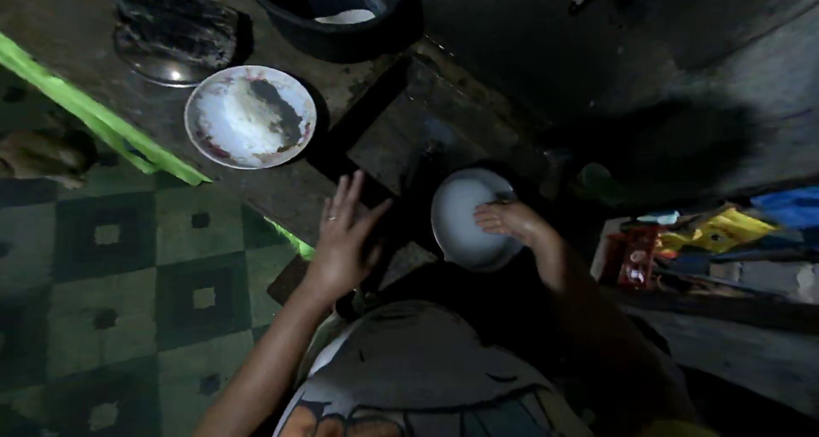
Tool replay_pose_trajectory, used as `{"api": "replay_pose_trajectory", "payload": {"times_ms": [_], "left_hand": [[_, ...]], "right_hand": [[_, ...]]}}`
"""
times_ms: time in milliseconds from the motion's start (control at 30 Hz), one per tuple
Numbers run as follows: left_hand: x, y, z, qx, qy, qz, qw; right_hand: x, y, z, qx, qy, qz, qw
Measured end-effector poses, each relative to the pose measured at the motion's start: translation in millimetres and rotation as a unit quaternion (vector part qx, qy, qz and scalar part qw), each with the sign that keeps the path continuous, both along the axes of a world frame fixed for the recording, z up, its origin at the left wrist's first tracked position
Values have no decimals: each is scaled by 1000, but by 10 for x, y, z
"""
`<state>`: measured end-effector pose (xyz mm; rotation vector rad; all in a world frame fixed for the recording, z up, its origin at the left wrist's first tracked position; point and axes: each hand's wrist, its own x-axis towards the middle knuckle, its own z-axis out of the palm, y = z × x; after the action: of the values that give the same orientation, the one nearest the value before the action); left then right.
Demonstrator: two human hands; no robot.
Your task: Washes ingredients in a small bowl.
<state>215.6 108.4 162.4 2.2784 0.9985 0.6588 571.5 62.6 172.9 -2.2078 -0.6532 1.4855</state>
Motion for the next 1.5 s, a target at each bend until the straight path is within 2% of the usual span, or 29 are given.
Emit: {"api": "replay_pose_trajectory", "payload": {"times_ms": [100, 167, 233, 300, 367, 400, 433, 500, 567, 633, 700, 767, 867, 967, 1167, 1333, 1500], "left_hand": [[-606, -258, -280, -86, -9, 54, 995], [-926, -442, -442, -193, 49, 87, 976], [-1117, -565, -589, -338, 162, 92, 922], [-1252, -660, -808, -456, 280, 53, 843], [-1349, -795, -1016, -511, 387, -24, 768], [-1411, -905, -1191, -525, 416, -41, 742], [-1512, -1064, -1473, -538, 409, -25, 736], [-1758, -1434, -2279, -547, 334, 60, 765], [-1838, -1600, -2652, -576, 282, 124, 758], [-1791, -1605, -2573, -593, 262, 145, 748], [-1605, -1382, -2093, -599, 277, 128, 740], [-1482, -1180, -1859, -587, 291, 131, 744], [-1511, -1065, -1934, -567, 257, 168, 764], [-1530, -1005, -1915, -570, 224, 199, 766], [-1503, -1065, -1871, -574, 236, 181, 763], [-1515, -1237, -1893, -591, 264, 160, 745], [-1553, -1335, -1930, -599, 269, 169, 735]], "right_hand": [[64, -215, -172, -10, 29, -22, 999], [38, -289, -251, -24, 32, -37, 998], [8, -328, -285, -38, 14, -38, 998], [11, -340, -336, -47, -8, -21, 999], [-3, -326, -367, -60, -30, -10, 998], [-12, -320, -376, -64, -39, -11, 997], [-11, -314, -391, -67, -46, -13, 997], [-4, -307, -423, -72, -52, -13, 996], [-9, -307, -437, -75, -52, -14, 996], [-20, -306, -432, -78, -55, -18, 995], [-42, -299, -417, -77, -60, -17, 995], [-44, -316, -422, -67, -54, -20, 996], [-104, -298, -352, -39, -4, -29, 999], [-267, -227, -316, -38, 31, -16, 999], [-438, -132, -457, -78, -6, 27, 997], [-350, -133, -239, -45, 18, 23, 999], [-12, 21, -48, -5, -8, -9, 1000]]}}
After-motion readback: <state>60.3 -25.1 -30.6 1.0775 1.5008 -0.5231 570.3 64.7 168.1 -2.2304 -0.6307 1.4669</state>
